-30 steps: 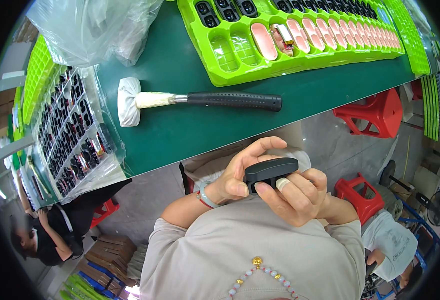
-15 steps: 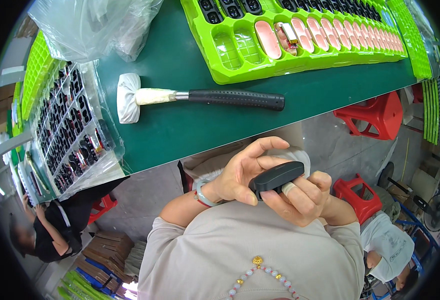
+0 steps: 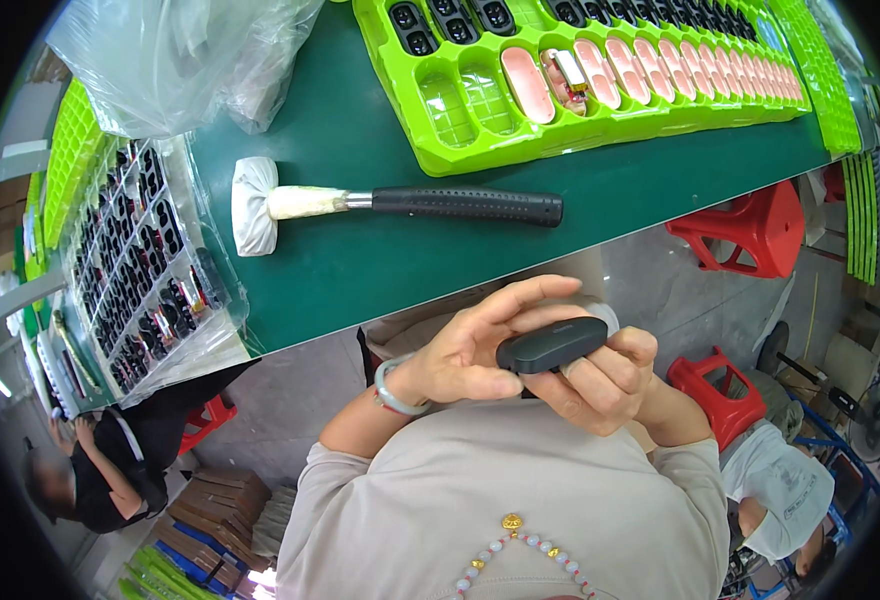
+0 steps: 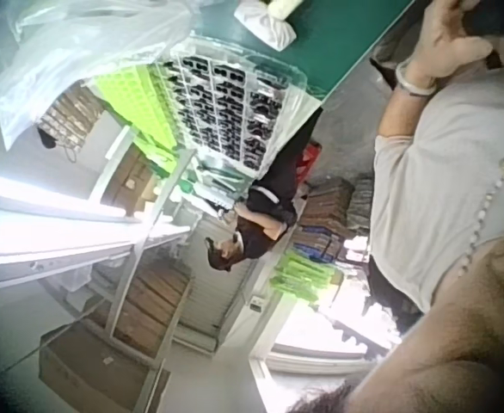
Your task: The person assembles small black electronic devices at a factory workstation. They pick up a black casing, insert a battery and a circuit board, and close the unit. The person then uses a white rubber mallet to tap the device, likely to secure the casing, before placing it into a green plastic tray. This process is repeated for multiple units.
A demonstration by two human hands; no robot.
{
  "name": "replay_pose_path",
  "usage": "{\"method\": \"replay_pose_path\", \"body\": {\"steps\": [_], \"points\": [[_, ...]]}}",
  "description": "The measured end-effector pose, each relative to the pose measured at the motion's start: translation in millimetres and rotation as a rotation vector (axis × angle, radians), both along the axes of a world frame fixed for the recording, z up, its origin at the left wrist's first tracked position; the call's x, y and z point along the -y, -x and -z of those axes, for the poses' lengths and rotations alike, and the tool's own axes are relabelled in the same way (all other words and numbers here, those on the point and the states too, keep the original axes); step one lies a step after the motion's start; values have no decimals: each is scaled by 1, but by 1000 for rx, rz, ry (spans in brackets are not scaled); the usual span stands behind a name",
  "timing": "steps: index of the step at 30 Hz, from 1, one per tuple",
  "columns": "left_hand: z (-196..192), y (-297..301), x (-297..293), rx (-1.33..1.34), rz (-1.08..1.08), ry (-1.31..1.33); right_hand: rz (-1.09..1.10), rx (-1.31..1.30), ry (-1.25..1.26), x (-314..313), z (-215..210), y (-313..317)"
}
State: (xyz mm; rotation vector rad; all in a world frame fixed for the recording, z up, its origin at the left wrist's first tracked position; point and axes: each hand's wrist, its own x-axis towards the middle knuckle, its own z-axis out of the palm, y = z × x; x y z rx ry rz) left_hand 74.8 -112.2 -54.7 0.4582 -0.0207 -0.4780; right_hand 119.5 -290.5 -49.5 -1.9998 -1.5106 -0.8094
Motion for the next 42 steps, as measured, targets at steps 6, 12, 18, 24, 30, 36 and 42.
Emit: {"method": "replay_pose_path", "body": {"steps": [6, 12, 18, 24, 30, 36, 42], "points": [[-6, 0, -6, 237, -64, -514, -37, 25, 62, 3, -5, -11], [-1, 0, -6, 241, -155, -421, -156, 151, -77, 11, 2, -9], [-1, 10, -10, 514, -272, -824, -30, -460, -155, 19, -28, -18], [-10, 1, -13, 701, -372, -1067, -148, -668, -62, 8, -28, -20], [-19, 0, -13, 653, -359, -1095, -211, -536, -94, 8, -22, -23], [-17, 0, -13, 669, -333, -1099, -199, -510, -85, 9, -22, -23], [-13, 0, -10, 678, -284, -1097, -154, -610, -46, 9, -28, -24]]}}
